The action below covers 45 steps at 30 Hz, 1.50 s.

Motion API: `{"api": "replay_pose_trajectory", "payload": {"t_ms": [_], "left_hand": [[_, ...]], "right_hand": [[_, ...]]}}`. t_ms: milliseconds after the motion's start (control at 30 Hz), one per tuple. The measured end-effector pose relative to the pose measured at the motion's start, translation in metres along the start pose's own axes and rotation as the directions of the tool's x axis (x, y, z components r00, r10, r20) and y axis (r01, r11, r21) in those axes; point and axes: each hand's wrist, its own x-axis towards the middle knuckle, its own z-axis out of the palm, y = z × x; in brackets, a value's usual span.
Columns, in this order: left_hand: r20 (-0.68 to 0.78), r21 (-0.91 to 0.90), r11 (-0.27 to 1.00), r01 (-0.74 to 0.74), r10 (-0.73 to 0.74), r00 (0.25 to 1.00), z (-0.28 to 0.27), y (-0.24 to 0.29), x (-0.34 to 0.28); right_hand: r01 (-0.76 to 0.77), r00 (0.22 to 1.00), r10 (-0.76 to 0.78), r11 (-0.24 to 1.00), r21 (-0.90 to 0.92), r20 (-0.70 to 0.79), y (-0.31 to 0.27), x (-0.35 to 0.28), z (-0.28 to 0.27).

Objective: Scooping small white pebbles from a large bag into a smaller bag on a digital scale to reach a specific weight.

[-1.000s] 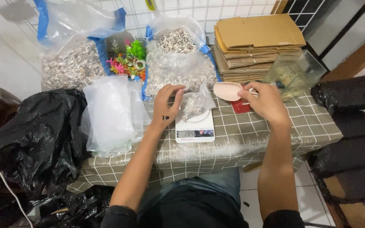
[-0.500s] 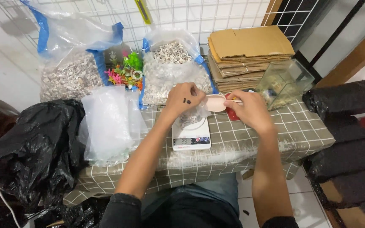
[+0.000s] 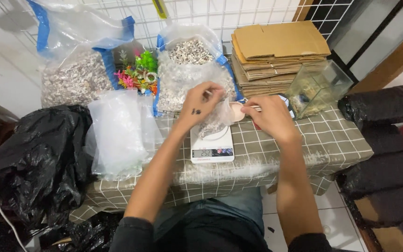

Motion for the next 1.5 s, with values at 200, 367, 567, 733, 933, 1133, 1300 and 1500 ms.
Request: {"api": "replay_pose_trajectory", "payload": {"t_ms": [200,367,567,733,933,1133,1300,1500], "left_hand": [[0.089,0.103,0.989,-0.108,0.099,0.991,-0.043,-0.017,-0.041],[0.203,0.159,0.983,-0.094,0.061,0.977,-0.053,-0.003,-0.061],[0.248,0.114,0.990,-0.077,0.047,0.968,-0.054,-0.007,-0.065],[0.245,0.072,0.997,-0.014,-0.004,0.970,-0.052,-0.014,-0.066],[0.182,0.003,0.999,-0.034,0.033,0.983,-0.047,-0.026,-0.062],[0.170,-0.001,0.999,-0.042,0.042,0.985,-0.046,-0.028,-0.062],[0.196,0.034,0.997,-0.071,0.063,0.979,-0.052,-0.016,-0.064],[0.176,0.169,0.976,-0.134,0.104,0.979,-0.048,-0.023,-0.067]], "right_hand": [[-0.044,0.999,0.044,0.990,-0.135,-0.009,0.014,0.006,0.001],[0.025,1.000,-0.024,0.990,-0.138,0.004,-0.009,0.010,-0.001],[0.065,0.998,-0.065,0.998,0.021,0.013,-0.027,0.014,-0.003],[0.067,0.994,-0.074,0.994,0.085,0.078,-0.027,0.022,-0.006],[0.005,0.986,-0.032,0.987,0.162,0.162,-0.021,0.029,-0.003],[-0.049,0.989,0.010,0.961,0.274,0.145,-0.008,0.035,0.014],[-0.165,0.979,0.083,0.860,0.484,0.186,0.001,0.030,0.019],[-0.255,0.962,0.163,0.820,0.512,0.218,0.017,0.026,0.010]]}}
